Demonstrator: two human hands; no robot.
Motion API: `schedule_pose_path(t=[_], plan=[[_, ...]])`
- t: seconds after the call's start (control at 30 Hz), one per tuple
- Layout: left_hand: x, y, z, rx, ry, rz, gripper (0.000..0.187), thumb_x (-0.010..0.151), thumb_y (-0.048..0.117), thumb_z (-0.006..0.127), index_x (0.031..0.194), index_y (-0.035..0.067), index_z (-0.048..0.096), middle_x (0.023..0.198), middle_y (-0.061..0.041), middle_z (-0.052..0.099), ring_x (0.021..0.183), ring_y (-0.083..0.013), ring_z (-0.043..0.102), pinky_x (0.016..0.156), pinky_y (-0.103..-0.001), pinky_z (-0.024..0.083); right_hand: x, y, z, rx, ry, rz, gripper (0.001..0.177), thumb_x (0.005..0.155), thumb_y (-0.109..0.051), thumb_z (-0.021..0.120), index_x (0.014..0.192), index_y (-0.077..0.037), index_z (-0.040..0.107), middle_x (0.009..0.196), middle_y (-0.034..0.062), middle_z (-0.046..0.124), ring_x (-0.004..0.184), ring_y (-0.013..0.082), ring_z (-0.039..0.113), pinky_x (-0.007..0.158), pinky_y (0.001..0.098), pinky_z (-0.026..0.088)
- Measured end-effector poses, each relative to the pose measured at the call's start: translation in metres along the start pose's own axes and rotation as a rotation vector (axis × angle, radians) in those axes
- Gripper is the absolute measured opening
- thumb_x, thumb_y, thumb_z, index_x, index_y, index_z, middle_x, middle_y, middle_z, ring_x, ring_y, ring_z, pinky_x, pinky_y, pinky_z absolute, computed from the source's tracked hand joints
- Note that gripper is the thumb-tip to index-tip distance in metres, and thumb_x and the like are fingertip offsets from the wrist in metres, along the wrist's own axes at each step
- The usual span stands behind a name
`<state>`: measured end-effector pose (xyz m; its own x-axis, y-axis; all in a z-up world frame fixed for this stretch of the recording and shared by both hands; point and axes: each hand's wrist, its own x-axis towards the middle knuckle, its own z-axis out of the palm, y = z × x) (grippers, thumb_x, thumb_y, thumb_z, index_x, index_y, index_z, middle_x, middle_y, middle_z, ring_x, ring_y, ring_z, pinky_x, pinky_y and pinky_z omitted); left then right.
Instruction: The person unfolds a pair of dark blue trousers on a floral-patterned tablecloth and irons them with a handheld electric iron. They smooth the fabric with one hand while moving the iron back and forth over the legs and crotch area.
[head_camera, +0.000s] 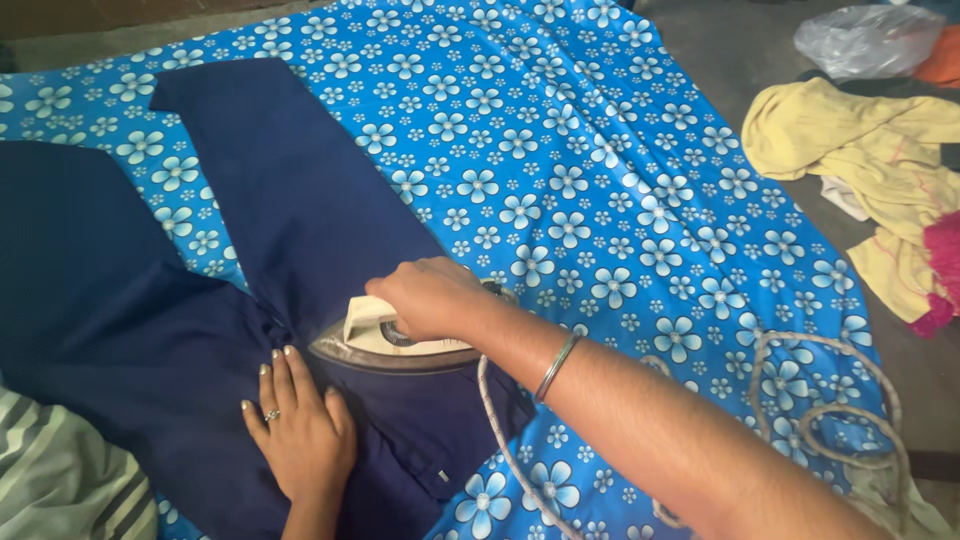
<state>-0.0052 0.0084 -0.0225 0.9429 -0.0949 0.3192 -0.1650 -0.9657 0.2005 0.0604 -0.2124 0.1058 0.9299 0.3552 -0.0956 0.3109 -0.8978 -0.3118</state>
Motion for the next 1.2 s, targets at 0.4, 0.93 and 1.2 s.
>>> schedule_pose_path(t=[0.4, 0.93, 1.2], plan=[[0.004, -0.001, 0.006, 0.037, -0.113, -0.043, 0.075, 0.095, 0.045, 0.043, 0.159, 0.007, 0.032, 0.164, -0.013, 0.034, 0.152, -0.0309, 0.028, 0.121, -0.058, 0.017, 0.024, -0.008, 0.01, 0.086, 0.074, 0.215, 0.029, 0.076, -0.013, 0.072, 0.105, -0.01, 0.071, 0.099, 0.0192, 0.075, 0.095, 0.039, 0.073, 0.081, 0.0509, 0.059], [0.006, 0.004, -0.011, 0.015, -0.132, -0.047, 0.079, 0.095, 0.052, 0.043, 0.158, 0.006, 0.03, 0.164, -0.014, 0.032, 0.153, -0.0305, 0.024, 0.123, -0.054, 0.012, 0.007, -0.006, -0.009, 0.009, -0.072, 0.152, 0.029, 0.08, -0.016, 0.071, 0.109, -0.015, 0.071, 0.098, 0.0176, 0.075, 0.096, 0.0386, 0.072, 0.082, 0.0523, 0.057], [0.006, 0.005, -0.014, 0.024, -0.127, -0.049, 0.079, 0.094, 0.053, 0.044, 0.157, 0.006, 0.031, 0.163, -0.013, 0.033, 0.152, -0.0297, 0.024, 0.122, -0.054, 0.013, 0.025, -0.002, -0.008, 0.029, -0.032, 0.138, 0.028, 0.076, -0.017, 0.075, 0.103, -0.012, 0.072, 0.099, 0.0171, 0.075, 0.097, 0.0377, 0.072, 0.083, 0.0509, 0.057]])
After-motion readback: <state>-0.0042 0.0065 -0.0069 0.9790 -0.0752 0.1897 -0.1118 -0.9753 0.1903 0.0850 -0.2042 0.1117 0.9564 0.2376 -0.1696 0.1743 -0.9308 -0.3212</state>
